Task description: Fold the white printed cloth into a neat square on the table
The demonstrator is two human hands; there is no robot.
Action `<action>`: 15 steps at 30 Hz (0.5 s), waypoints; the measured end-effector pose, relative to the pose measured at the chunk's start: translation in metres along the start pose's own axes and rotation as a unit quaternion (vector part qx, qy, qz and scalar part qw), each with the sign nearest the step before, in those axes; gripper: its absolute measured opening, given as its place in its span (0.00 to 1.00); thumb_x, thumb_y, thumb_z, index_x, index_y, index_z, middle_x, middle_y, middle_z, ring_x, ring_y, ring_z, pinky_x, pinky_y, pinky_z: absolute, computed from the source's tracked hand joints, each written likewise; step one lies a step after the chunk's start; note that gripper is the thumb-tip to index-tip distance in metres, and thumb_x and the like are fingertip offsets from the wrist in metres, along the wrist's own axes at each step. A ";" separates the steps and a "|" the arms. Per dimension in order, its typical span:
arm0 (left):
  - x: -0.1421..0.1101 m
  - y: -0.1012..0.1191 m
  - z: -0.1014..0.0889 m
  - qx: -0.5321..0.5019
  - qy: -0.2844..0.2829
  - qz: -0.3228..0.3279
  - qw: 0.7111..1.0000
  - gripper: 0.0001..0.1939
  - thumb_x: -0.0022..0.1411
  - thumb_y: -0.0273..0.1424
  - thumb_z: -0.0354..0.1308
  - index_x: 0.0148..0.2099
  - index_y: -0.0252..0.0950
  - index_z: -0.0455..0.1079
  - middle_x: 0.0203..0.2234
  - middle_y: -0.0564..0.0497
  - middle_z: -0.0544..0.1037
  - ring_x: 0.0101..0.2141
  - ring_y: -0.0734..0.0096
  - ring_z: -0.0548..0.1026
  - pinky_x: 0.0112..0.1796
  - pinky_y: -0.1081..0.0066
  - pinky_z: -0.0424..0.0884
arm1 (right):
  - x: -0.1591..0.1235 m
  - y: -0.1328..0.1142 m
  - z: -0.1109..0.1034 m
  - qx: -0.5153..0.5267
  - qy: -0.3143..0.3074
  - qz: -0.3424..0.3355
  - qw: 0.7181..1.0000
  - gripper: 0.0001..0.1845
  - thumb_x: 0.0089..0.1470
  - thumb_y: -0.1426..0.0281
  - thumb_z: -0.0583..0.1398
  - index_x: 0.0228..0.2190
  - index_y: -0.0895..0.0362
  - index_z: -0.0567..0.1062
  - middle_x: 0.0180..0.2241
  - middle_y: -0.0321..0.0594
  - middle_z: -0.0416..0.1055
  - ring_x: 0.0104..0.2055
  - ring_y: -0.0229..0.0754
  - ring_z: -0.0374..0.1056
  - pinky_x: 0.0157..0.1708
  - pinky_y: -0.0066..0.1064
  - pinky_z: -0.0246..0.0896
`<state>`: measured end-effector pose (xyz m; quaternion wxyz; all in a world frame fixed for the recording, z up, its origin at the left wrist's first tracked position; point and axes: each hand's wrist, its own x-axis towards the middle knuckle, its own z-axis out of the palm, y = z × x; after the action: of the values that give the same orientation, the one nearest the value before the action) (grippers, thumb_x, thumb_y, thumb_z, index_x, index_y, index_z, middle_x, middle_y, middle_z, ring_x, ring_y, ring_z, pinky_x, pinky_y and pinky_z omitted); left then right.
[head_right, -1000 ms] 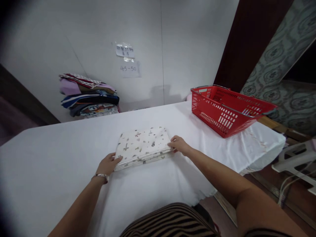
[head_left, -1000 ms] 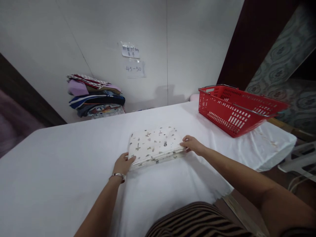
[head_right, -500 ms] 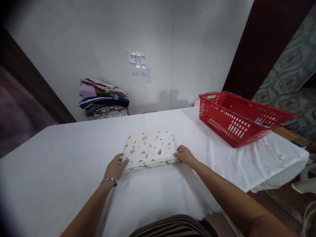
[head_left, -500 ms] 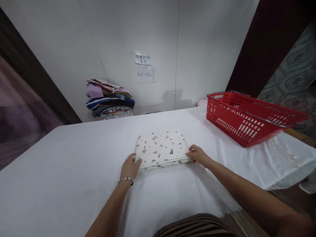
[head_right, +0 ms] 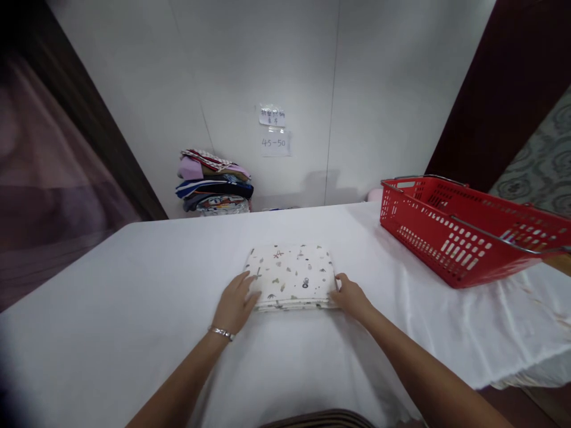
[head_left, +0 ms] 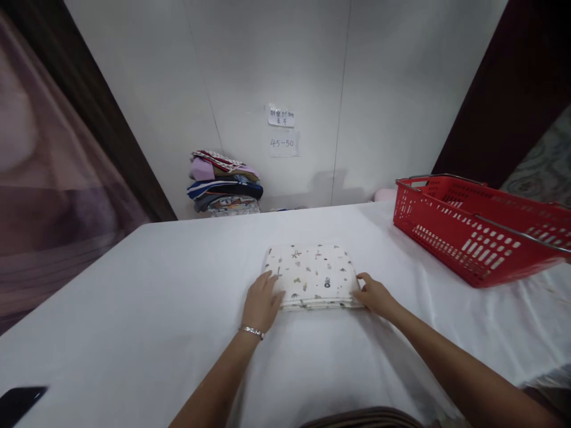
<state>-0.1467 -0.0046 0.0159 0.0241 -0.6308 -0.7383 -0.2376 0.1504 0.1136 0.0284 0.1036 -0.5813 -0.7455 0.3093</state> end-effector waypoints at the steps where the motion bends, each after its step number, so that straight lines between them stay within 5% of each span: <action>1: -0.002 0.001 0.004 0.000 -0.018 0.023 1.000 0.21 0.60 0.37 0.46 0.53 0.36 0.62 0.56 0.44 0.61 0.56 0.60 0.57 0.54 0.58 0.55 | -0.001 -0.001 -0.001 -0.026 0.001 -0.002 1.000 0.27 0.48 0.70 0.55 0.52 0.58 0.59 0.25 0.38 0.71 0.24 0.39 0.66 0.24 0.26 0.52; 7: -0.012 -0.003 0.024 0.004 -0.069 0.019 0.997 0.22 0.63 0.38 0.40 0.57 0.38 0.59 0.59 0.46 0.56 0.59 0.62 0.50 0.56 0.56 0.51 | -0.009 -0.011 -0.002 -0.209 0.048 -0.059 0.975 0.29 0.50 0.69 0.53 0.55 0.57 0.58 0.42 0.50 0.70 0.44 0.50 0.65 0.38 0.35 0.56; 12: -0.011 -0.003 0.024 0.009 -0.069 0.017 0.997 0.22 0.63 0.38 0.40 0.57 0.38 0.59 0.59 0.47 0.56 0.60 0.62 0.49 0.55 0.56 0.52 | -0.008 -0.048 0.011 -0.210 0.111 -0.271 0.933 0.26 0.54 0.68 0.49 0.55 0.59 0.59 0.60 0.48 0.49 0.62 0.48 0.42 0.56 0.39 0.41; 15: -0.011 -0.001 0.022 0.013 -0.075 0.013 0.997 0.23 0.63 0.38 0.40 0.57 0.38 0.59 0.59 0.46 0.56 0.60 0.62 0.50 0.55 0.56 0.52 | 0.008 -0.061 0.024 -0.191 0.076 -0.285 0.936 0.30 0.56 0.59 0.46 0.57 0.59 0.55 0.62 0.46 0.42 0.64 0.48 0.35 0.58 0.42 0.35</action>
<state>-0.1396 -0.0063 -0.0076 -0.0200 -0.6563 -0.7324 -0.1801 0.0870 0.1044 0.0434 0.1309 -0.3749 -0.9149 0.0730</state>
